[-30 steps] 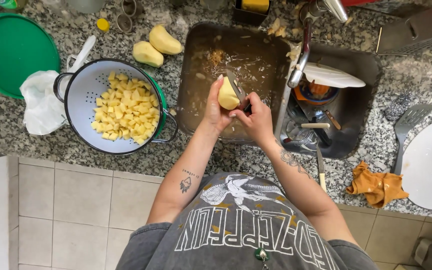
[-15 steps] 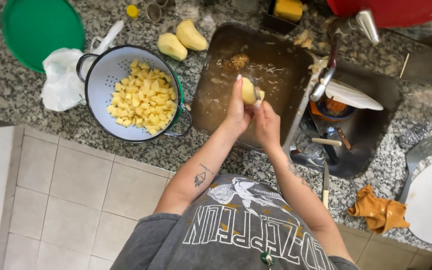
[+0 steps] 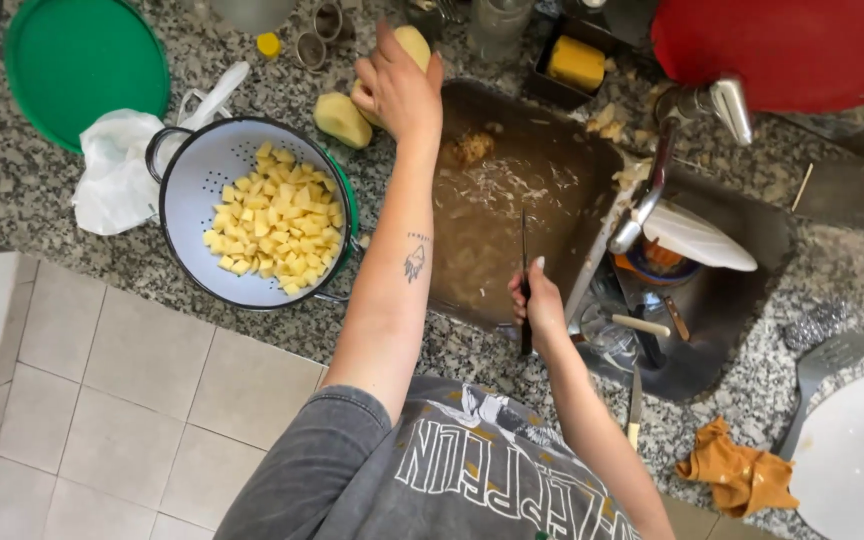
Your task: The person peels potatoes over a kitchen sink using a peeler, placing the skins into the sink. After peeling, they rinse the potato under running water and briefly stir a pan of diced potatoes on the stove.
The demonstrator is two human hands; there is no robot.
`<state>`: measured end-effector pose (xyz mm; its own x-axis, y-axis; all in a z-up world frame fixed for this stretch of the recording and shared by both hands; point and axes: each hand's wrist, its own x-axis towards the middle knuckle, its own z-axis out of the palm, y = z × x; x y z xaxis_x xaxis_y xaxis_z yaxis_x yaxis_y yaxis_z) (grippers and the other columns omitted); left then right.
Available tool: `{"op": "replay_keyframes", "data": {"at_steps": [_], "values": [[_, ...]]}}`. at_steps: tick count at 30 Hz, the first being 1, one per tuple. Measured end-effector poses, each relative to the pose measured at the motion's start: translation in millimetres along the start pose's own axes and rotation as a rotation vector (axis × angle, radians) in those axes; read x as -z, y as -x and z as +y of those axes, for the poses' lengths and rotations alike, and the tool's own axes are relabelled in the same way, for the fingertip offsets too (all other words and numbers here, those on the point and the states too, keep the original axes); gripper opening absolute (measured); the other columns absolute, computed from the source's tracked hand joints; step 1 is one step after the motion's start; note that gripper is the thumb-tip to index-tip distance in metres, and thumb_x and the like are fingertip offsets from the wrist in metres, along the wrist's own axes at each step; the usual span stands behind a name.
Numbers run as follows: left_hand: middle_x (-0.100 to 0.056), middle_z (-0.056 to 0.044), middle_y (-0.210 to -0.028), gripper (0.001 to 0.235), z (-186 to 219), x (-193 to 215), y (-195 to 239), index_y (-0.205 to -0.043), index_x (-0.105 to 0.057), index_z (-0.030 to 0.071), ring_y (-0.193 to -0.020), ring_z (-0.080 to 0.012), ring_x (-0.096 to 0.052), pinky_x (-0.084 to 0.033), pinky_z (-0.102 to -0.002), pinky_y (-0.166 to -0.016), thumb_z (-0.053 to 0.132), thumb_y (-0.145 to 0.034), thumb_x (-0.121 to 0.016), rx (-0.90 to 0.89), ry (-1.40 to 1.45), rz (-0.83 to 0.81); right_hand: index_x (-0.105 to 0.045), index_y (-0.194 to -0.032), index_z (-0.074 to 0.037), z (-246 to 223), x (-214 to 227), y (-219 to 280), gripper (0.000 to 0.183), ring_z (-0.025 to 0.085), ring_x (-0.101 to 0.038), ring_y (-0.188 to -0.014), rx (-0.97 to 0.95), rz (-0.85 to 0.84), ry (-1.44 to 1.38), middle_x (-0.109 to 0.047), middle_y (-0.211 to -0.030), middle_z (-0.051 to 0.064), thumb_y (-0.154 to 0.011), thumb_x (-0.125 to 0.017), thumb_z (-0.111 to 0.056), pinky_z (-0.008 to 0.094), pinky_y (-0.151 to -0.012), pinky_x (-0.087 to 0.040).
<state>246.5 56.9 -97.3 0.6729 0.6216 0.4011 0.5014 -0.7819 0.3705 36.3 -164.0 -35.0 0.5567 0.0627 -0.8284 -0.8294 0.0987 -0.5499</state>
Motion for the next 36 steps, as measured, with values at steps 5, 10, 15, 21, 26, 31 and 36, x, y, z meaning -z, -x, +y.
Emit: {"op": "replay_keyframes", "data": {"at_steps": [5, 10, 15, 21, 26, 31, 36], "values": [[-0.053, 0.001, -0.124, 0.061, -4.2, 30.7, -9.1, -0.133, -0.042, 0.02, -0.118, -0.0212, -0.045, -0.029, -0.042, -0.094, 0.059, -0.086, -0.043, 0.071, -0.08, 0.009, -0.047, -0.078, -0.009, -0.8, 5.3, -13.1, 0.049, 0.01, -0.028, -0.043, 0.013, -0.012, 0.059, -0.034, -0.055, -0.001, -0.097, -0.03, -0.051, 0.026, -0.04, -0.024], [-0.058, -0.002, -0.117, 0.025, -19.2, 28.8, 9.3, -0.112, -0.06, 0.023, -0.106, -0.0246, -0.053, -0.029, -0.046, -0.091, 0.023, -0.087, -0.055, 0.049, -0.074, -0.029, -0.051, -0.104, -0.007, -2.4, 7.7, -30.5, 0.03, 0.011, -0.038, -0.047, 0.031, 0.076, 0.251, -0.043, -0.063, 0.001, -0.098, -0.038, -0.033, 0.027, -0.042, -0.033], [-0.063, 0.0, -0.096, 0.012, -27.8, 18.8, 2.3, -0.095, -0.067, 0.015, -0.096, -0.0219, -0.059, -0.036, -0.042, -0.1, 0.012, -0.085, -0.061, -0.064, 0.216, 0.196, -0.03, -0.139, -0.014, -7.2, 6.9, -36.5, 0.056, 0.015, -0.049, -0.056, 0.004, 0.031, 0.342, -0.052, -0.08, 0.007, -0.088, -0.054, -0.012, 0.028, -0.054, -0.044], [-0.067, 0.004, -0.093, 0.021, 12.2, 85.3, 5.4, -0.11, -0.059, 0.017, -0.084, -0.0159, -0.063, -0.047, -0.03, -0.076, 0.023, -0.1, -0.042, -0.269, 0.503, 0.284, -0.041, -0.135, -0.013, -39.2, 7.4, 12.6, 0.046, 0.024, -0.063, -0.068, 0.343, 0.006, 0.989, -0.05, -0.135, 0.005, -0.09, -0.051, -0.015, 0.038, -0.058, -0.046], [-0.065, 0.002, -0.103, 0.01, 3.5, 65.4, 72.0, -0.097, -0.068, 0.017, -0.09, -0.0194, -0.061, -0.046, -0.035, -0.077, 0.019, -0.089, -0.061, -0.476, 0.443, -0.088, -0.038, -0.137, -0.014, -29.5, 25.5, 19.2, 0.057, 0.035, -0.062, -0.088, 0.43, 0.093, 1.118, -0.06, -0.109, 0.02, -0.085, -0.061, -0.015, 0.046, -0.068, -0.049], [-0.045, -0.005, -0.139, 0.037, 6.3, 56.7, 139.2, -0.114, -0.065, 0.01, -0.115, -0.0375, -0.051, -0.042, -0.053, -0.093, 0.018, -0.079, -0.073, -0.439, 0.179, -0.833, -0.055, -0.117, -0.007, -9.4, 52.4, 21.3, 0.032, 0.032, -0.066, -0.085, 0.466, 0.22, 1.265, -0.065, -0.096, 0.015, -0.088, -0.062, -0.019, 0.042, -0.07, -0.054], [-0.058, -0.001, -0.116, 0.048, 69.7, 19.6, 181.0, -0.123, -0.056, 0.018, -0.107, -0.0241, -0.058, -0.048, -0.038, -0.09, 0.036, -0.081, -0.069, -0.845, 0.627, -0.618, -0.059, -0.104, -0.004, -17.0, 89.6, 59.6, 0.024, 0.042, -0.062, -0.09, 0.512, 0.418, 0.97, -0.064, -0.091, 0.022, -0.083, -0.066, -0.013, 0.051, -0.073, -0.051]]}}
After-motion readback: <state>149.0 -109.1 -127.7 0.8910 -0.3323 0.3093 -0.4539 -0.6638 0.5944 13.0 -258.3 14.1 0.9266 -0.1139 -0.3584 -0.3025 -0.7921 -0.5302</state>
